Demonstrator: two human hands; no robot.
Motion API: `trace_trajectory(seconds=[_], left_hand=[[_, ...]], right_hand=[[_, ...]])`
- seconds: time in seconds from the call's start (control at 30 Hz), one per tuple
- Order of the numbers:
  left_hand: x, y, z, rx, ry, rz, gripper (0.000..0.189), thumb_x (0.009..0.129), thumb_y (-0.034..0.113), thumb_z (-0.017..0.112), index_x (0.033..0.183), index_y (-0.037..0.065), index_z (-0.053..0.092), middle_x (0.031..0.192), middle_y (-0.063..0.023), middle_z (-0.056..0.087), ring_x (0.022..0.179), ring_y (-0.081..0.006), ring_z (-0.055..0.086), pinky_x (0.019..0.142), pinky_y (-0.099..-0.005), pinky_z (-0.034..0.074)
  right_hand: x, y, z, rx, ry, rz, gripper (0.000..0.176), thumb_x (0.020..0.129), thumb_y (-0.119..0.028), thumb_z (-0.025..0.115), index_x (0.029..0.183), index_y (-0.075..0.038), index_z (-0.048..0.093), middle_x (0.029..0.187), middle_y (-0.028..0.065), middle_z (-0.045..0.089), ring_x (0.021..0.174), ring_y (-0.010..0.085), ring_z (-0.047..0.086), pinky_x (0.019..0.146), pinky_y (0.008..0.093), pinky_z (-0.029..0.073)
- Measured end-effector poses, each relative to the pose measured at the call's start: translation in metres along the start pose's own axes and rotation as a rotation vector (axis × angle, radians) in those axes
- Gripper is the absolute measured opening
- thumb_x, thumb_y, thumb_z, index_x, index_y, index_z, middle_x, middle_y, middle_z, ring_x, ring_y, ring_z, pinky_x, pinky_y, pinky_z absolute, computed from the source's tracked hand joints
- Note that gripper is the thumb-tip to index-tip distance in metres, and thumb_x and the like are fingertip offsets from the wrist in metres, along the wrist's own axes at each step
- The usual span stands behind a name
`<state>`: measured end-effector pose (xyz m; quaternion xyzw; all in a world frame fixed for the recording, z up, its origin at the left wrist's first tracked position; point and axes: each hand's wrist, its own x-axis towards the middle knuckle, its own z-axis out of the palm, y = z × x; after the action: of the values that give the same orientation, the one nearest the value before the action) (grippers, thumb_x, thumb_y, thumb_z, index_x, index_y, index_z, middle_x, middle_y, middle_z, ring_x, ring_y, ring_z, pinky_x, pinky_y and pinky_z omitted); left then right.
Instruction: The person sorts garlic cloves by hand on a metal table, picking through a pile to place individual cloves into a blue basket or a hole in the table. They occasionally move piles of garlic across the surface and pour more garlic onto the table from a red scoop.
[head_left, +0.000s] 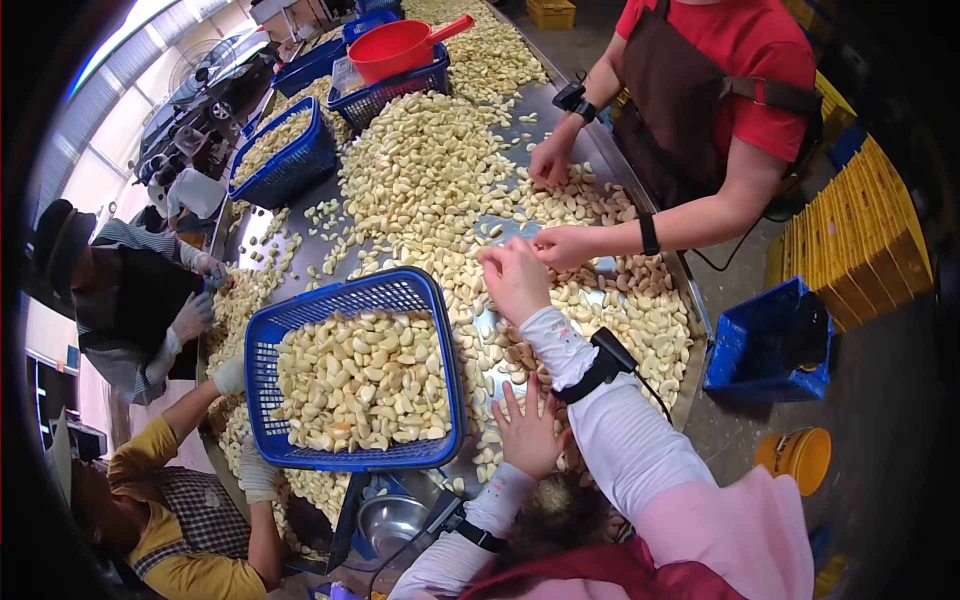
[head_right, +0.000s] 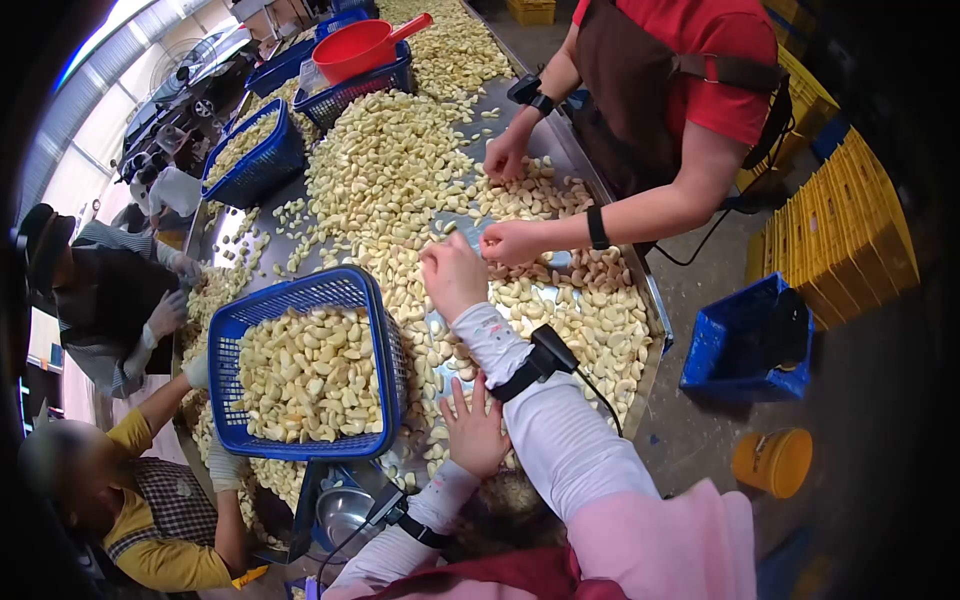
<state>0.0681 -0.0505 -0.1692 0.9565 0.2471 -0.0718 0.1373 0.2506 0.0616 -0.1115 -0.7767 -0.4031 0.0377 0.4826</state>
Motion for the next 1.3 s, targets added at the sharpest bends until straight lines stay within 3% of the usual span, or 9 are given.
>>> trace_trajectory(seconds=[0.23, 0.4, 0.5, 0.57, 0.7, 0.97, 1.03, 1.13, 1.3], left_hand=[[-0.001, -0.002, 0.006, -0.069, 0.142, 0.027, 0.07, 0.083, 0.052, 0.064, 0.14, 0.014, 0.049, 0.158, -0.0177, 0.023, 0.14, -0.0546, 0.016, 0.105, -0.0739, 0.015], [-0.001, 0.0, 0.005, -0.062, 0.142, 0.039, 0.078, 0.085, 0.062, 0.057, 0.147, 0.018, 0.041, 0.158, -0.0177, 0.023, 0.14, -0.0551, 0.017, 0.105, -0.074, 0.015], [0.0, -0.003, 0.006, -0.059, 0.137, 0.036, 0.081, 0.085, 0.062, 0.058, 0.15, 0.02, 0.036, 0.158, -0.0177, 0.023, 0.14, -0.055, 0.017, 0.105, -0.0738, 0.015], [-0.001, -0.001, 0.003, -0.028, 0.108, 0.033, 0.082, 0.083, 0.06, 0.061, 0.15, 0.019, 0.036, 0.157, -0.0182, 0.023, 0.14, -0.0545, 0.017, 0.105, -0.0733, 0.015], [0.001, -0.001, 0.0, -0.046, 0.019, 0.012, 0.078, 0.085, 0.053, 0.061, 0.149, 0.015, 0.036, 0.158, -0.0175, 0.021, 0.141, -0.0542, 0.013, 0.106, -0.0731, 0.013], [-0.002, -0.007, 0.008, -0.168, 0.11, 0.075, 0.065, 0.081, 0.031, 0.059, 0.139, 0.004, 0.048, 0.152, -0.0206, 0.032, 0.141, -0.0554, 0.011, 0.107, -0.073, 0.012], [0.002, -0.015, 0.036, -0.217, 0.23, 0.096, 0.067, 0.076, 0.025, 0.056, 0.134, -0.006, 0.049, 0.141, -0.0233, 0.044, 0.143, -0.055, 0.006, 0.105, -0.0754, 0.01], [-0.003, -0.017, 0.036, -0.283, 0.203, 0.145, 0.068, 0.075, 0.026, 0.057, 0.136, -0.005, 0.048, 0.143, -0.0226, 0.042, 0.144, -0.0552, 0.003, 0.104, -0.0764, 0.01], [-0.002, -0.011, 0.016, -0.195, 0.115, 0.087, 0.072, 0.085, 0.043, 0.057, 0.144, 0.004, 0.043, 0.152, -0.0224, 0.031, 0.143, -0.0545, 0.008, 0.106, -0.0735, 0.012]], right_hand=[[0.007, 0.049, 0.045, -0.758, -0.319, -0.178, 0.018, 0.083, -0.016, 0.059, 0.08, -0.014, 0.076, 0.092, 0.0056, 0.068, 0.096, 0.0252, 0.062, 0.089, 0.0377, 0.043], [0.02, 0.054, 0.033, -0.741, -0.485, -0.231, 0.018, 0.084, -0.021, 0.061, 0.084, -0.012, 0.076, 0.091, 0.007, 0.07, 0.1, 0.0264, 0.062, 0.086, 0.0427, 0.047], [0.033, 0.042, 0.019, -0.479, -0.542, -0.081, 0.014, 0.083, -0.019, 0.064, 0.085, -0.007, 0.072, 0.085, 0.0079, 0.07, 0.086, 0.0222, 0.068, 0.072, 0.0399, 0.055], [0.035, 0.014, 0.008, 0.559, -0.366, 0.405, 0.01, 0.081, -0.013, 0.067, 0.084, -0.004, 0.066, 0.079, 0.0081, 0.069, 0.067, 0.0155, 0.069, 0.056, 0.0309, 0.055], [0.035, -0.048, 0.007, 0.483, -0.362, -0.241, 0.023, 0.083, -0.019, 0.075, 0.098, -0.003, 0.067, 0.071, 0.0014, 0.066, 0.064, 0.0105, 0.062, 0.061, 0.0243, 0.05], [0.045, -0.073, -0.02, 0.315, -0.369, 0.213, 0.028, 0.091, -0.029, 0.069, 0.1, -0.002, 0.073, 0.095, 0.0054, 0.068, 0.081, 0.0095, 0.06, 0.069, 0.0264, 0.049], [0.035, -0.092, -0.029, 0.679, 0.075, -0.053, 0.03, 0.094, -0.029, 0.065, 0.105, -0.002, 0.072, 0.104, 0.0078, 0.068, 0.088, 0.013, 0.062, 0.077, 0.0259, 0.049], [0.024, -0.128, -0.04, 1.105, -0.354, -0.302, 0.03, 0.098, -0.027, 0.059, 0.103, -0.001, 0.072, 0.108, 0.0098, 0.067, 0.096, 0.0171, 0.063, 0.086, 0.0292, 0.049], [0.042, -0.024, 0.04, -0.033, -0.1, -0.153, 0.013, 0.081, -0.011, 0.062, 0.085, -0.007, 0.074, 0.09, 0.0124, 0.07, 0.095, 0.0257, 0.064, 0.083, 0.0399, 0.05]])
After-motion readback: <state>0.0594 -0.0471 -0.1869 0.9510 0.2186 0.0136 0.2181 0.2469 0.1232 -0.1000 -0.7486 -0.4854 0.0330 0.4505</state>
